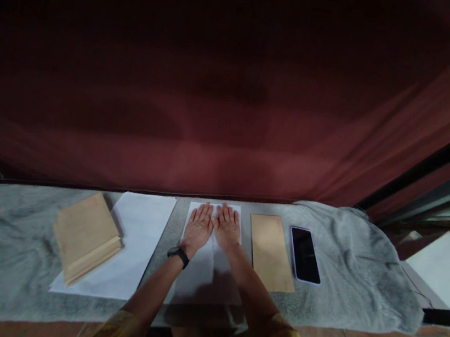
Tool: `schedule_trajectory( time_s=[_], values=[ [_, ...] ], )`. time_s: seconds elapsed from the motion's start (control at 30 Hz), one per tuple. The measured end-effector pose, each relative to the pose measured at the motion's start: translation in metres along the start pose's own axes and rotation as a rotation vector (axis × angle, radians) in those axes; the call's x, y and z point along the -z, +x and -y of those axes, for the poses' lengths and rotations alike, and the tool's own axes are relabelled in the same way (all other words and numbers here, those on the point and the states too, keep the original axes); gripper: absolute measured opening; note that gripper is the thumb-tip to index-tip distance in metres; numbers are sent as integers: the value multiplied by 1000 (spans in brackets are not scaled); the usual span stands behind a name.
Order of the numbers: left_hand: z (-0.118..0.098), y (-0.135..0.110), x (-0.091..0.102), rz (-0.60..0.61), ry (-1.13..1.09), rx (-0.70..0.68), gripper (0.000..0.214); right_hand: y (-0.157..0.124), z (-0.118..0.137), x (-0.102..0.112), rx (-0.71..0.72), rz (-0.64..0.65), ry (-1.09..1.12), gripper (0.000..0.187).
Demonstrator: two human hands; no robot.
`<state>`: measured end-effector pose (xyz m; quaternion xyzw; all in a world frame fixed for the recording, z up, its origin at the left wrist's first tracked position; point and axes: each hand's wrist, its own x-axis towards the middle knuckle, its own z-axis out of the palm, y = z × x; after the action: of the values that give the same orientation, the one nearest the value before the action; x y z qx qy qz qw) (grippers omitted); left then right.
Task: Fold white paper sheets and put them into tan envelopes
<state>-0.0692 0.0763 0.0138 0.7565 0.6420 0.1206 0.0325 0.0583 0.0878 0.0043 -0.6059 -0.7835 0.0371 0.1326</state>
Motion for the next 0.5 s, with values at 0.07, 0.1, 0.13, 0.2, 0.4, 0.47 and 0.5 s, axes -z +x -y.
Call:
schedule_trajectory(
  time_s=[0.07,0.1,0.13,0.2,0.4,0.47,0.5],
  values=[
    [3,0,-3,-19,11,49,57,0,-4,-4,-24,-39,-11,52],
    [4,0,-5,-31,15,77,58,-1,-5,-6,-41,-58,-17,53],
    [5,0,-6,-41,17,105,58,-1,-7,-7,-59,-76,-24,53],
    [7,-1,-8,-61,18,158,59,-1,-11,-10,-96,-110,-35,55],
    [12,-9,-10,-155,-7,261,59,-8,-22,-16,-159,-179,-42,62],
    [14,-13,-9,-180,-10,275,59,-11,-24,-16,-168,-211,-28,63],
    [15,-16,-7,-189,-9,282,59,-13,-25,-15,-171,-229,-17,63]
  ],
)
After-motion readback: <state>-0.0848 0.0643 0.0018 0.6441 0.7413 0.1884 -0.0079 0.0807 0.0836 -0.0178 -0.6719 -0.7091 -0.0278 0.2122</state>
